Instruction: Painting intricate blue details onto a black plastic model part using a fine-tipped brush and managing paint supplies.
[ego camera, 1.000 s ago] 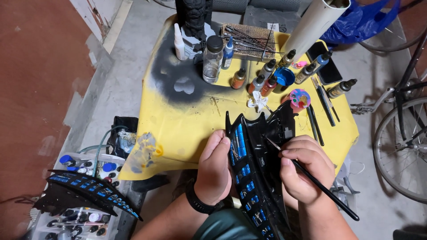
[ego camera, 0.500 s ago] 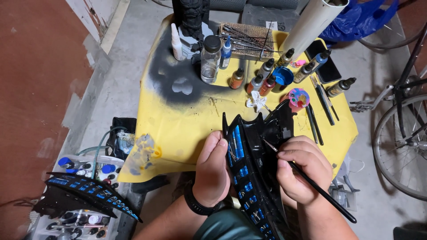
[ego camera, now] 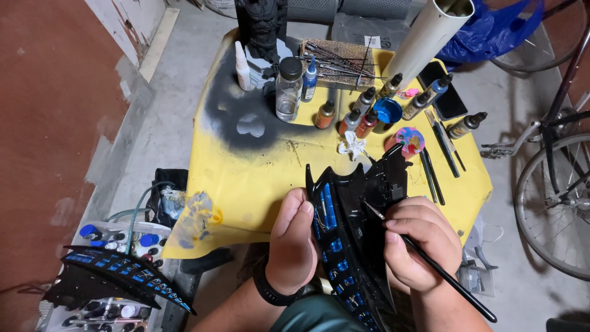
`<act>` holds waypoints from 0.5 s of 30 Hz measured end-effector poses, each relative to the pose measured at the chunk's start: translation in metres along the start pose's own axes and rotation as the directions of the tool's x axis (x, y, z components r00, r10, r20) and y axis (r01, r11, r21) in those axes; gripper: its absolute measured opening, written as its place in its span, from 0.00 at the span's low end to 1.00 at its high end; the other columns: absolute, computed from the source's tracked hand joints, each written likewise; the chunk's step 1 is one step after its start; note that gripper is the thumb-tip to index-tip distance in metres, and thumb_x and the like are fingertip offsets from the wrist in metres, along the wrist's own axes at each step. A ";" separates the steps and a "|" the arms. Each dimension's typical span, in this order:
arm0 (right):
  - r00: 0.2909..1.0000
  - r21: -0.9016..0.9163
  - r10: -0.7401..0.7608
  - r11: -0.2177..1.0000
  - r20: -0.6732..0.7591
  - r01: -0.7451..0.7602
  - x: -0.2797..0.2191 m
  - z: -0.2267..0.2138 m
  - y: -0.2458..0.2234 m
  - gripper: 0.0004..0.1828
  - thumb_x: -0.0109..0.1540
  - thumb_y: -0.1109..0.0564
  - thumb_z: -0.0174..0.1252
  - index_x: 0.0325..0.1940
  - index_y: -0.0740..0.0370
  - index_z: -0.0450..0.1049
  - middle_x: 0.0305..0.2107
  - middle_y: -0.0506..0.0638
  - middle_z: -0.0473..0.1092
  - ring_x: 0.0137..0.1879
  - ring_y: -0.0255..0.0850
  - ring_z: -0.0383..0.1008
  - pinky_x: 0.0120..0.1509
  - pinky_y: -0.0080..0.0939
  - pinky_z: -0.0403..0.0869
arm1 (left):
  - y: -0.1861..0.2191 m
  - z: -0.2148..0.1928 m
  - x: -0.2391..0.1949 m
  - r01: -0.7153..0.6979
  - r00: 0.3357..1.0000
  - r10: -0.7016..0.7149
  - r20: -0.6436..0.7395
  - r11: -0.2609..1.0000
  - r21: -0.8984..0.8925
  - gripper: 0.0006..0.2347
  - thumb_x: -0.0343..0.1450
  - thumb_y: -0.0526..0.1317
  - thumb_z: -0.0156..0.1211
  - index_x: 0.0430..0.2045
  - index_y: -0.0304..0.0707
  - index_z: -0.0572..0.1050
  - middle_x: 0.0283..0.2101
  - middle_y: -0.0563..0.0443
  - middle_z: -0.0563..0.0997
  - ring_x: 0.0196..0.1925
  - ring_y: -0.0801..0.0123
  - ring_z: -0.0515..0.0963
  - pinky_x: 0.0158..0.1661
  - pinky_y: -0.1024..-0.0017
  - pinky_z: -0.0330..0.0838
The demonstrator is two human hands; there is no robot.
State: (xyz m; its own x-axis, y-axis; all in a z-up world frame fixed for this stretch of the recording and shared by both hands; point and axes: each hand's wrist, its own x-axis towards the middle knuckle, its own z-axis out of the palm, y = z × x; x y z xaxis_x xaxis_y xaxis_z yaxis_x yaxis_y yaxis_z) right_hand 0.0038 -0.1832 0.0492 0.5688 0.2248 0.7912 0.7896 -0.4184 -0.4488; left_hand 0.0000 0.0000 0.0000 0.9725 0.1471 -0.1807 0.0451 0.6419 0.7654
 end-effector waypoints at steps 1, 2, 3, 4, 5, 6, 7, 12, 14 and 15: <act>1.000 0.000 -0.002 1.000 -0.001 0.002 -0.001 0.000 0.000 0.03 0.63 0.61 0.54 0.36 0.65 0.71 0.29 0.56 0.72 0.36 0.52 0.75 0.45 0.46 0.76 | 0.003 0.002 -0.001 -0.002 1.000 0.002 0.001 1.000 0.000 0.09 0.74 0.33 0.45 0.41 0.28 0.72 0.40 0.53 0.70 0.45 0.72 0.67 0.54 0.70 0.63; 1.000 0.002 -0.002 1.000 -0.003 0.002 -0.001 -0.001 0.000 0.04 0.63 0.61 0.54 0.37 0.64 0.71 0.29 0.55 0.72 0.36 0.52 0.75 0.45 0.46 0.76 | 0.006 0.004 -0.003 -0.014 1.000 0.013 0.017 1.000 0.015 0.10 0.74 0.33 0.44 0.42 0.28 0.73 0.40 0.52 0.72 0.45 0.72 0.69 0.54 0.70 0.65; 1.000 0.005 -0.002 1.000 -0.005 0.002 -0.002 -0.001 0.000 0.04 0.63 0.60 0.54 0.37 0.64 0.71 0.30 0.55 0.72 0.36 0.51 0.75 0.45 0.45 0.76 | 0.009 0.006 -0.004 -0.026 0.999 0.025 0.033 0.999 0.031 0.11 0.74 0.33 0.43 0.43 0.27 0.74 0.41 0.50 0.75 0.45 0.72 0.71 0.54 0.70 0.66; 1.000 0.006 -0.004 1.000 -0.006 0.004 -0.001 -0.001 -0.001 0.04 0.63 0.60 0.54 0.37 0.64 0.71 0.30 0.55 0.72 0.36 0.51 0.75 0.45 0.45 0.76 | 0.005 0.003 -0.003 -0.027 0.999 0.026 0.034 0.999 0.031 0.11 0.74 0.33 0.43 0.43 0.27 0.74 0.41 0.50 0.75 0.45 0.72 0.71 0.54 0.70 0.66; 1.000 0.002 -0.005 1.000 -0.007 0.005 0.000 -0.001 -0.002 0.04 0.63 0.60 0.54 0.36 0.64 0.71 0.29 0.55 0.72 0.36 0.51 0.75 0.45 0.45 0.76 | 0.002 0.001 -0.002 -0.012 1.000 0.012 0.013 1.000 0.026 0.10 0.74 0.33 0.44 0.42 0.28 0.73 0.40 0.52 0.72 0.45 0.73 0.69 0.54 0.71 0.65; 1.000 -0.002 -0.007 1.000 -0.007 0.007 0.001 -0.001 -0.003 0.04 0.63 0.60 0.54 0.36 0.65 0.71 0.29 0.56 0.72 0.36 0.51 0.75 0.45 0.45 0.76 | -0.002 -0.001 -0.002 0.002 1.000 -0.002 -0.009 1.000 0.021 0.09 0.74 0.32 0.44 0.41 0.28 0.73 0.40 0.54 0.70 0.45 0.74 0.67 0.54 0.72 0.64; 1.000 -0.002 -0.007 1.000 -0.008 0.007 0.000 -0.001 -0.003 0.04 0.63 0.60 0.54 0.36 0.65 0.71 0.29 0.56 0.72 0.36 0.51 0.75 0.45 0.45 0.76 | 0.003 0.001 -0.004 0.002 1.000 -0.002 -0.008 1.000 0.021 0.09 0.74 0.32 0.44 0.41 0.28 0.73 0.40 0.54 0.70 0.45 0.74 0.67 0.54 0.72 0.64; 1.000 0.009 -0.020 1.000 -0.013 0.021 -0.001 -0.002 -0.002 0.03 0.63 0.61 0.55 0.36 0.65 0.71 0.29 0.56 0.72 0.36 0.51 0.75 0.45 0.45 0.76 | 0.012 0.005 -0.008 -0.122 0.991 0.115 0.070 0.987 0.109 0.05 0.72 0.33 0.44 0.24 0.40 0.64 0.28 0.59 0.59 0.32 0.75 0.55 0.36 0.71 0.54; 1.000 0.002 -0.021 1.000 -0.015 0.021 0.000 -0.002 -0.003 0.03 0.63 0.61 0.54 0.36 0.65 0.71 0.29 0.56 0.72 0.36 0.51 0.75 0.45 0.45 0.76 | 0.011 0.005 -0.008 -0.104 0.992 0.098 0.080 0.992 0.067 0.04 0.72 0.33 0.44 0.27 0.38 0.66 0.30 0.58 0.62 0.33 0.74 0.58 0.39 0.71 0.57; 1.000 -0.006 -0.021 1.000 -0.017 0.021 0.000 -0.001 -0.004 0.03 0.63 0.61 0.54 0.36 0.64 0.71 0.29 0.56 0.72 0.35 0.51 0.75 0.44 0.45 0.76 | 0.011 0.005 -0.008 -0.085 0.993 0.082 0.090 0.996 0.025 0.05 0.73 0.32 0.43 0.30 0.36 0.69 0.32 0.56 0.65 0.35 0.74 0.61 0.42 0.71 0.60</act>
State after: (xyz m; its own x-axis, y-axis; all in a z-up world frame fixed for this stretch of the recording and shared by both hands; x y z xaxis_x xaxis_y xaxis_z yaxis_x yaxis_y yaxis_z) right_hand 0.0003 -0.1828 0.0517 0.5482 0.2185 0.8073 0.7998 -0.4191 -0.4297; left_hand -0.0059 0.0018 0.0128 0.9894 0.1315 -0.0609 -0.0320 0.6083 0.7930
